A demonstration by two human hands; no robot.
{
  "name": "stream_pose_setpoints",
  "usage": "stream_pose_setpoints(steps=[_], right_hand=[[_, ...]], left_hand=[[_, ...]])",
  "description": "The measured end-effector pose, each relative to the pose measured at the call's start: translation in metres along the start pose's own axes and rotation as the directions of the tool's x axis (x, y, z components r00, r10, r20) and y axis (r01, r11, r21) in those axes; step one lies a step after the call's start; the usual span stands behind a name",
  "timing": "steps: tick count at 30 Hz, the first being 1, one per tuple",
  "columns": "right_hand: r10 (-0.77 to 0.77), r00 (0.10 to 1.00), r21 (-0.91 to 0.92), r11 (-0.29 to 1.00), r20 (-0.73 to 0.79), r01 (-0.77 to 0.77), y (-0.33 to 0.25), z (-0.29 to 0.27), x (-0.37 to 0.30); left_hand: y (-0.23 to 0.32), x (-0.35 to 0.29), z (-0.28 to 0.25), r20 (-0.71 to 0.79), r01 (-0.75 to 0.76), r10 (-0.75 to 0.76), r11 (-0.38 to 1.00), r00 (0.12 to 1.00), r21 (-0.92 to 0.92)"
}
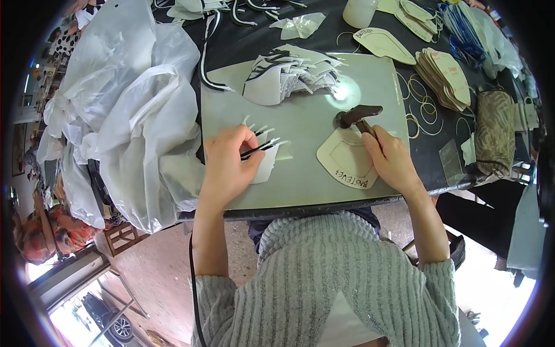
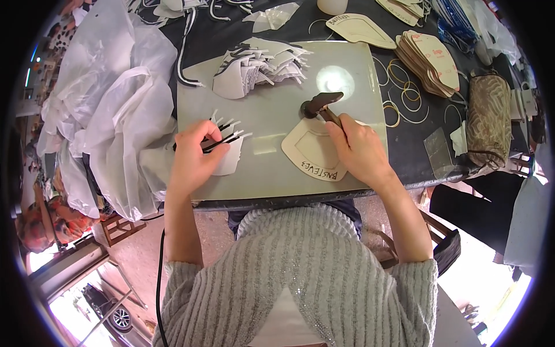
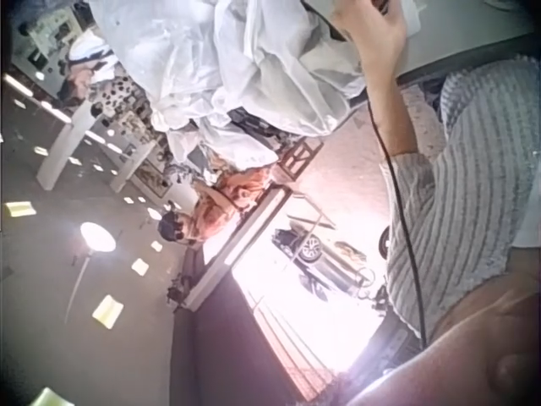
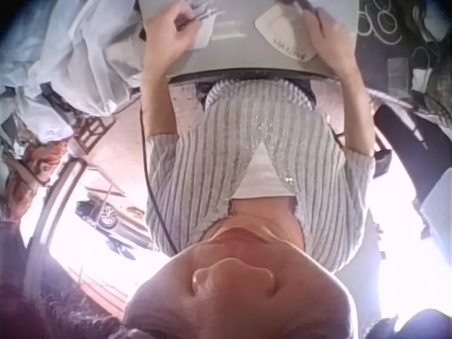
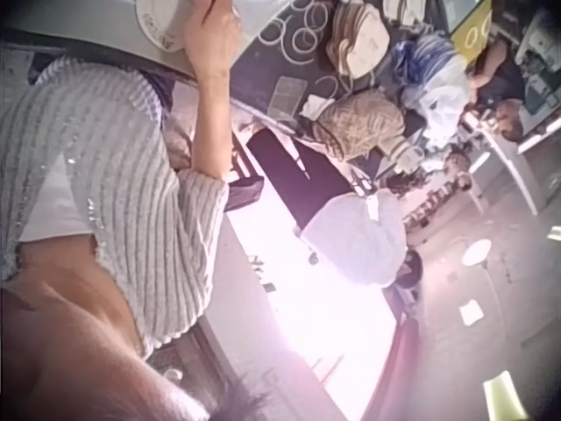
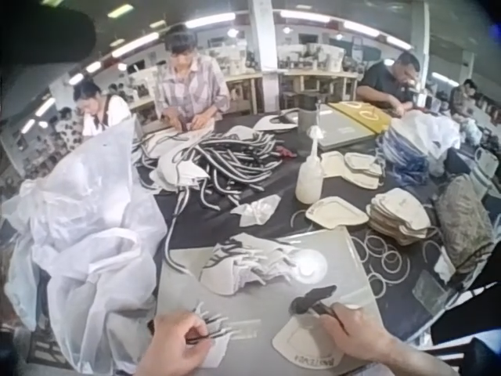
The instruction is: Assembling shoe upper components using a hammer on a workbench.
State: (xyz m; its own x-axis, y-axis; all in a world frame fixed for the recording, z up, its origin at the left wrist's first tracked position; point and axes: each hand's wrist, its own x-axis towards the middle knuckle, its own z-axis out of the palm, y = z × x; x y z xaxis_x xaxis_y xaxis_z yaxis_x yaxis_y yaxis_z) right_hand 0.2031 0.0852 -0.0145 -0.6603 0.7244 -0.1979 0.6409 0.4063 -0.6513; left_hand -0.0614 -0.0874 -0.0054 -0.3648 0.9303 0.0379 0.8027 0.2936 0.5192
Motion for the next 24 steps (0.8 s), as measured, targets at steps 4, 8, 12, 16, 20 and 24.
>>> stream_pose_setpoints(steps=[4,8,12,16,20,24], right_hand=[[0.024,1.000,0.010,1.000,0.018,-0.025,-0.002,-0.002,0.001],[-0.007,1.000,-0.027,1.000,0.027,0.008,-0.008,-0.001,0.001],[-0.046,0.998,-0.046,0.998,0.031,0.047,-0.005,-0.009,0.001],[-0.127,0.992,-0.046,0.991,-0.025,0.125,-0.027,-0.023,0.008],[-0.389,0.921,-0.157,0.911,-0.020,0.381,-0.061,-0.018,0.022],[-0.339,0.912,-0.359,0.842,0.232,0.404,-0.050,0.000,0.032]], left_hand=[[0.012,0.014,0.001,0.085,0.078,-0.041,0.858,0.996,-0.508],[0.031,0.030,0.030,0.055,-0.006,0.039,0.866,0.998,-0.499],[0.034,0.028,0.052,-0.301,-0.321,0.302,0.947,0.904,-0.016],[0.037,-0.009,0.062,-0.211,-0.370,0.352,0.928,0.912,-0.050],[0.039,-0.016,0.066,-0.251,-0.360,0.353,0.933,0.901,0.022],[0.041,-0.015,0.067,-0.248,-0.359,0.352,0.933,0.903,0.015]])
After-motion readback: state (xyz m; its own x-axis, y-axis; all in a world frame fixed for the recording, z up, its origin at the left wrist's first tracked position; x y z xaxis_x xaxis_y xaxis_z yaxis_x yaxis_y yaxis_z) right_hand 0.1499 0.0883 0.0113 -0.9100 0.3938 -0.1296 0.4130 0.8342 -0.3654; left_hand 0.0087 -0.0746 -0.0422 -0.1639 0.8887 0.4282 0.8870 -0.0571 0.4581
